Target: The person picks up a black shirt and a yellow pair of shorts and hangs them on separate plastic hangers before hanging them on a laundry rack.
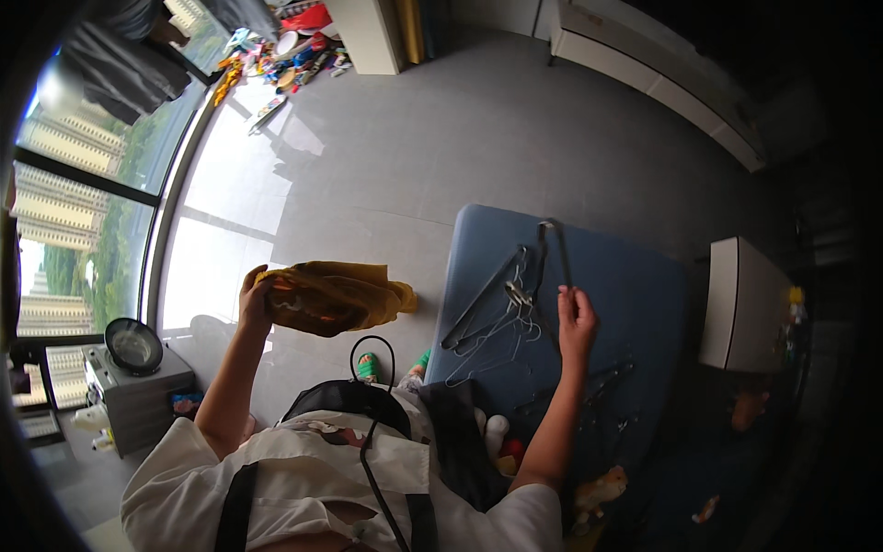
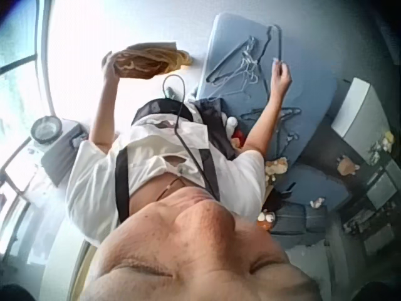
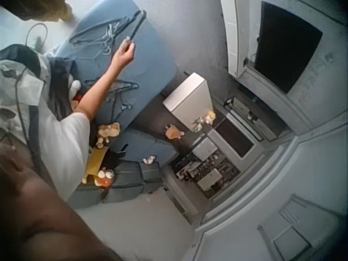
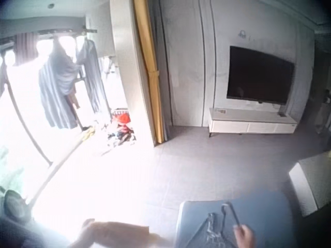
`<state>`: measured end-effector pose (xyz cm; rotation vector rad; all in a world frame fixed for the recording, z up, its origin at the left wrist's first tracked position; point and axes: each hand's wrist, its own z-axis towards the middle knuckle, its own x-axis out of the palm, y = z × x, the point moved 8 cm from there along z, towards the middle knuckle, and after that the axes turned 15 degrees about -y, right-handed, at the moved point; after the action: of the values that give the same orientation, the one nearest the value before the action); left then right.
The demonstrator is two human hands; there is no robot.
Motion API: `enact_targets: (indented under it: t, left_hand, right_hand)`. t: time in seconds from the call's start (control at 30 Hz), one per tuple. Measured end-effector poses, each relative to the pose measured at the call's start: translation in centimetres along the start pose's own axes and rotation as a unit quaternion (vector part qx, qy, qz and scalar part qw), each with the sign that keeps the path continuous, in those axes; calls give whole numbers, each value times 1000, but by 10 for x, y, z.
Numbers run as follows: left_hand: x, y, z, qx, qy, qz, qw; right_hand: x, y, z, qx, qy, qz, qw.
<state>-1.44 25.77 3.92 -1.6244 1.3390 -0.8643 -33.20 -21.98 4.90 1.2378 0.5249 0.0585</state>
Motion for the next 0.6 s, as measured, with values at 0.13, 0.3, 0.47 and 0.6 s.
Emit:
enact_targets:
  t: [0.13,0.3,0.47,0.6]
  left_hand:
    - [-16,-33,29,-18,-25,-55,998]
    - [-37,-81,70,-20,26,-75,997]
    - [-86,-139,110,-2,21,-35,999]
    - [-138,-184,155,75,20,-16,997]
  right_hand:
    - [54,103,21,94,-75,433,893]
    - [195,174,-7,247,-45,592,766]
    - [334,281,-77,263,58,614,742]
    - [440,346,-129,267,93,579,765]
